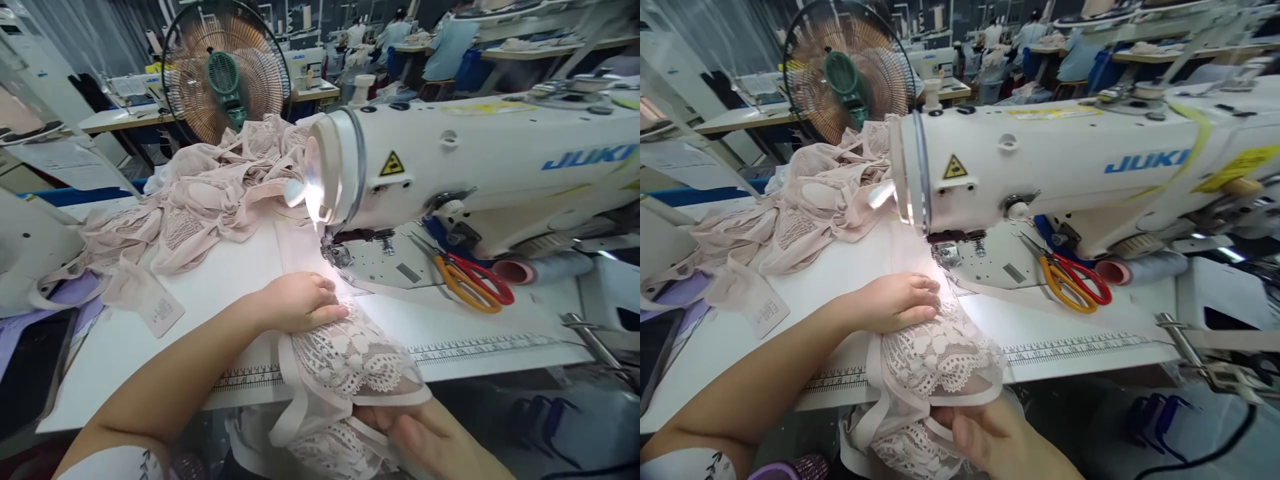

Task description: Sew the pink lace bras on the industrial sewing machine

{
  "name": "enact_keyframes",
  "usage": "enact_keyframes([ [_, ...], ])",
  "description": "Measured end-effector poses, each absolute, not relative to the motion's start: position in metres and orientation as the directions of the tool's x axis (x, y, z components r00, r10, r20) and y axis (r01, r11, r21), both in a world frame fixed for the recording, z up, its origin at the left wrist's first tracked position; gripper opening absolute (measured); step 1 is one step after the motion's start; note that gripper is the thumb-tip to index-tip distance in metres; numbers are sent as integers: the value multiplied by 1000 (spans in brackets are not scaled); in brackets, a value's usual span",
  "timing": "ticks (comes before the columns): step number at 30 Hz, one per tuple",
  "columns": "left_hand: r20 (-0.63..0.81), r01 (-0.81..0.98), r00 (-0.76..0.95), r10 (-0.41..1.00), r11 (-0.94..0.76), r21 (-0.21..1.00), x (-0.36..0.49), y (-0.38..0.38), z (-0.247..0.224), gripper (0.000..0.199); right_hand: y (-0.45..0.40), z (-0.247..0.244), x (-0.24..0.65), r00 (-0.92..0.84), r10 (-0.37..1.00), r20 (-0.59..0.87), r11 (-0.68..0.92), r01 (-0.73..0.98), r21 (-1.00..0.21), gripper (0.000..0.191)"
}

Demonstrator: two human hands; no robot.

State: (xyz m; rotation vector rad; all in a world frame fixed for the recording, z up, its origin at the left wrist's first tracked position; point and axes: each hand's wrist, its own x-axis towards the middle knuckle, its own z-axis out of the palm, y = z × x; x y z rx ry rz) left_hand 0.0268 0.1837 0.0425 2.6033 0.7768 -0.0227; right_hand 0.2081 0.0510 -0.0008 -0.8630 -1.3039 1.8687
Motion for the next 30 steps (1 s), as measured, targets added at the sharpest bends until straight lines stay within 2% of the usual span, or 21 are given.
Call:
enact_keyframes([
  [3, -109, 507, 855, 507, -775, 376, 26, 184, 43, 45, 56, -4, 213, -649, 755, -91, -272, -184, -945, 56],
  [8, -153, 514, 857, 492, -803, 302, 27, 186, 46, 48, 59, -13, 217, -591, 806, -24, -139, -151, -979, 50],
  [10, -184, 525, 851, 492, -815, 246, 28, 184, 46, 51, 58, -18, 221, -531, 840, -108, -152, -41, -988, 48],
  [12, -208, 533, 842, 498, -826, 183, 30, 180, 45, 56, 58, -22, 226, -435, 859, -271, -282, 40, -958, 52],
  [15, -254, 566, 810, 529, -818, 100, 35, 172, 42, 64, 59, -24, 235, -328, 836, -440, -465, 4, -885, 61],
  [22, -299, 613, 757, 581, -790, 18, 41, 163, 37, 73, 66, -12, 243, -318, 825, -467, -499, -24, -866, 64],
  [26, -242, 602, 776, 582, -798, 12, 39, 164, 35, 70, 64, -12, 243, -336, 840, -425, -461, -32, -887, 64],
  [30, -189, 580, 803, 565, -814, 30, 38, 165, 38, 61, 53, -20, 242, -355, 845, -399, -453, -78, -888, 56],
])
